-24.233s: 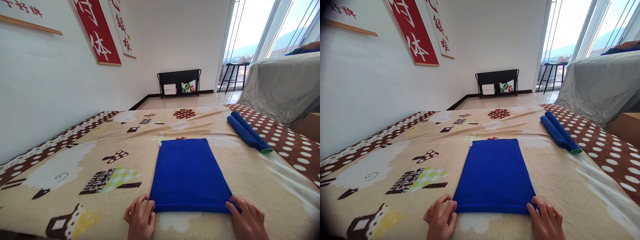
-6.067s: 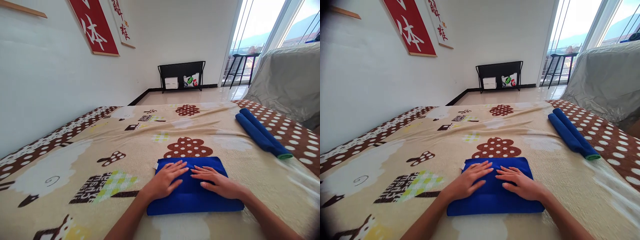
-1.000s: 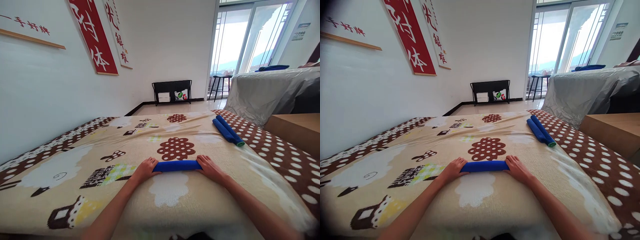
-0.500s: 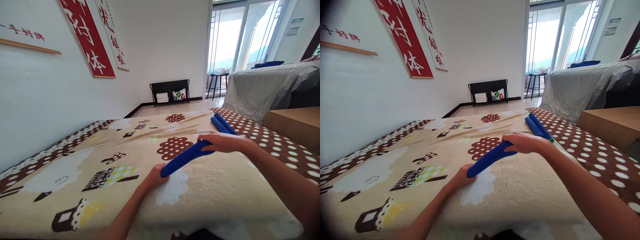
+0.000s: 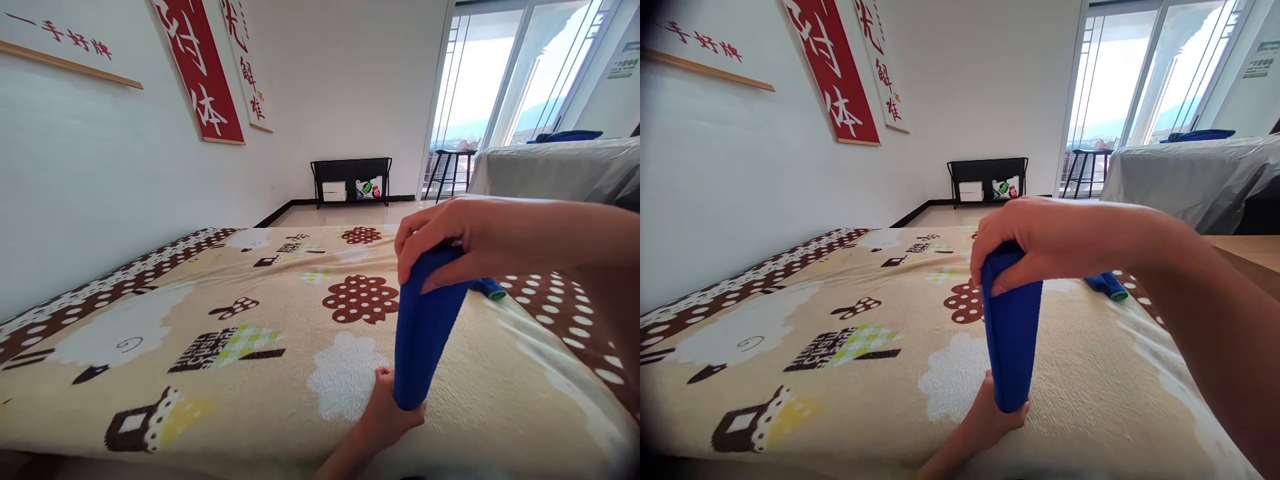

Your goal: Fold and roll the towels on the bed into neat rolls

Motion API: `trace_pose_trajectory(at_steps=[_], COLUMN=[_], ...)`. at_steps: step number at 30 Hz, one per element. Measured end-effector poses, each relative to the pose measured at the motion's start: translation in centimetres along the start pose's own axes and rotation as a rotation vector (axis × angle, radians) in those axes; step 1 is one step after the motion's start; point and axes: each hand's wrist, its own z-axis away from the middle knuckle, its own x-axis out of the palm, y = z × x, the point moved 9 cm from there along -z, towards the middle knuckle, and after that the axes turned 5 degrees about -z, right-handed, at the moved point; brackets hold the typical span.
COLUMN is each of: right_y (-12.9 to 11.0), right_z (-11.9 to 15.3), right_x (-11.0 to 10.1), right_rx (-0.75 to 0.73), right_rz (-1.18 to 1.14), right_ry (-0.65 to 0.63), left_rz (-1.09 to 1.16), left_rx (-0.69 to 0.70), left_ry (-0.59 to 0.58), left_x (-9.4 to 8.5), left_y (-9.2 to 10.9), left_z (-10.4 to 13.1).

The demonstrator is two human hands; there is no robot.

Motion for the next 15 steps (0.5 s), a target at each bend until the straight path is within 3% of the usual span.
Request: trace_pose_trajectory(at_steps=[5, 9, 12, 15], right_y=[1.4, 3.3, 6.9, 13.1], right_z=[0.9, 2.7, 4.8, 8.0], right_x=[1.7, 0.1, -0.5, -0.6], right_rx=[0.011, 0.037, 0.155, 0.380], right_rz=[0.064, 0.101, 0.066, -0.026], right_ry=[-0.009, 0.030, -0.033, -0.120], left_rz=[-0.387, -0.726, -0.906, -0.990], left_rx=[0.054, 0.217, 0.387, 0.496], left_ry=[0.184, 0.191, 0.281, 0.535], left_x=[-1.2, 0.2, 1.6, 1.7], left_y=[-0.4, -0.8, -1.0, -0.9], left_z=[0.1, -0.1, -0.3, 0.0])
